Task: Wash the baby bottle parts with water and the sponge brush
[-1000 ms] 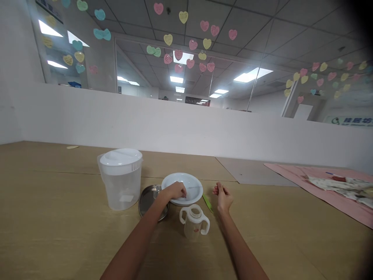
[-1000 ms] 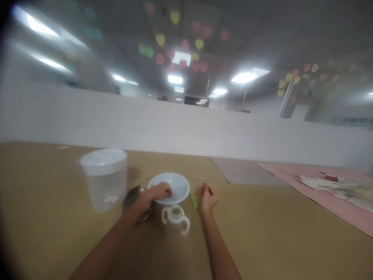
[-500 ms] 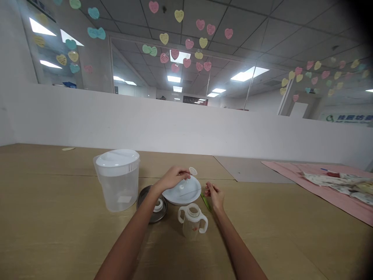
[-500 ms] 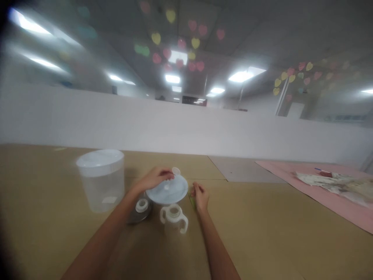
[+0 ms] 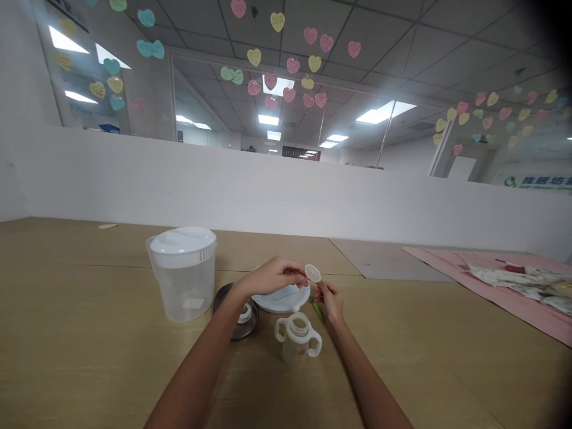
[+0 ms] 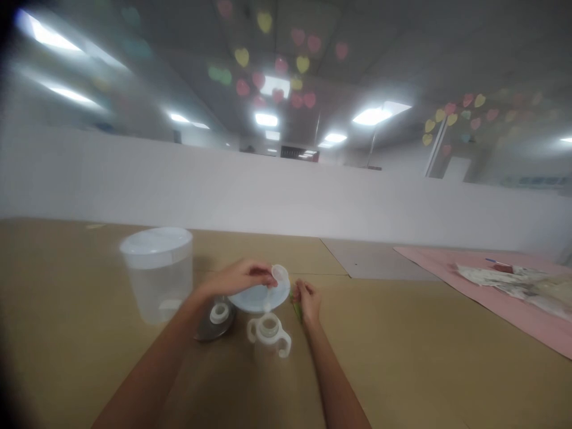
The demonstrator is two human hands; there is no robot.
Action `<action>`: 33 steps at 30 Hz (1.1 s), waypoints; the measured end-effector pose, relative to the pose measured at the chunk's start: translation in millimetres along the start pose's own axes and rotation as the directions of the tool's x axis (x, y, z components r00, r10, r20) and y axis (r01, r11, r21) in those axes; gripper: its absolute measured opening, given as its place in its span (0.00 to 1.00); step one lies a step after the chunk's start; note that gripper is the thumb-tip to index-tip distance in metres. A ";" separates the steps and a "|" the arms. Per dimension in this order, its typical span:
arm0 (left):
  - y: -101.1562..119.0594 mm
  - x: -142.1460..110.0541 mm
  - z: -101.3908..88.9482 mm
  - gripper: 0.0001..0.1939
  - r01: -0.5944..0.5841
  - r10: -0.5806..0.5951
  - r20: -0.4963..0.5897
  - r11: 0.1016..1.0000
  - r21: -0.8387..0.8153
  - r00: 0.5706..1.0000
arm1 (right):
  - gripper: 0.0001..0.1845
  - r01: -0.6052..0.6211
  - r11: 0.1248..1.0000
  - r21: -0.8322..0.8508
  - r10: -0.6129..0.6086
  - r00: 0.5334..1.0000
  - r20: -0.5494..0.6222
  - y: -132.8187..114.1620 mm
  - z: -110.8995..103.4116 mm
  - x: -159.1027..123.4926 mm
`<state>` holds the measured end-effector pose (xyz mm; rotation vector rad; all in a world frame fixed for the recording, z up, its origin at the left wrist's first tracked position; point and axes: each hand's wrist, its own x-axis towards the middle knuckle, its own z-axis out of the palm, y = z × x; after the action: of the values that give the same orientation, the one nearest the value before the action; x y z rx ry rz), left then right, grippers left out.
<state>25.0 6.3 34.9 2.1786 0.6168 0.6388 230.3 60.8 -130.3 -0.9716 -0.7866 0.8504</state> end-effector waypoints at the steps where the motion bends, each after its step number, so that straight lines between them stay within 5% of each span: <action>1: 1.4 -0.8 -0.1 0.11 0.004 -0.004 -0.006 1.000 -0.006 1.000 | 0.20 -0.003 1.000 0.001 0.003 1.000 -0.004 -0.7 0.3 -0.6; 12: 4.6 -3.8 -2.6 0.10 0.008 -0.006 0.159 1.000 -0.009 0.987 | 0.19 0.026 0.998 -0.049 -0.025 1.000 0.007 3.2 -2.3 2.5; 27: 12.1 -4.4 3.1 0.12 0.006 0.003 0.163 0.999 -0.054 0.987 | 0.17 0.026 0.998 -0.057 -0.025 0.999 0.019 7.4 -3.5 4.3; 33: 1.9 -1.7 3.8 0.11 -0.055 0.015 0.289 0.989 0.134 0.957 | 0.17 0.013 0.998 -0.061 -0.013 1.000 0.002 6.9 -2.1 4.6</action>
<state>26.5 2.2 33.7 2.3609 0.4808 0.2931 232.5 66.3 -136.5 -1.0182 -0.8236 0.8200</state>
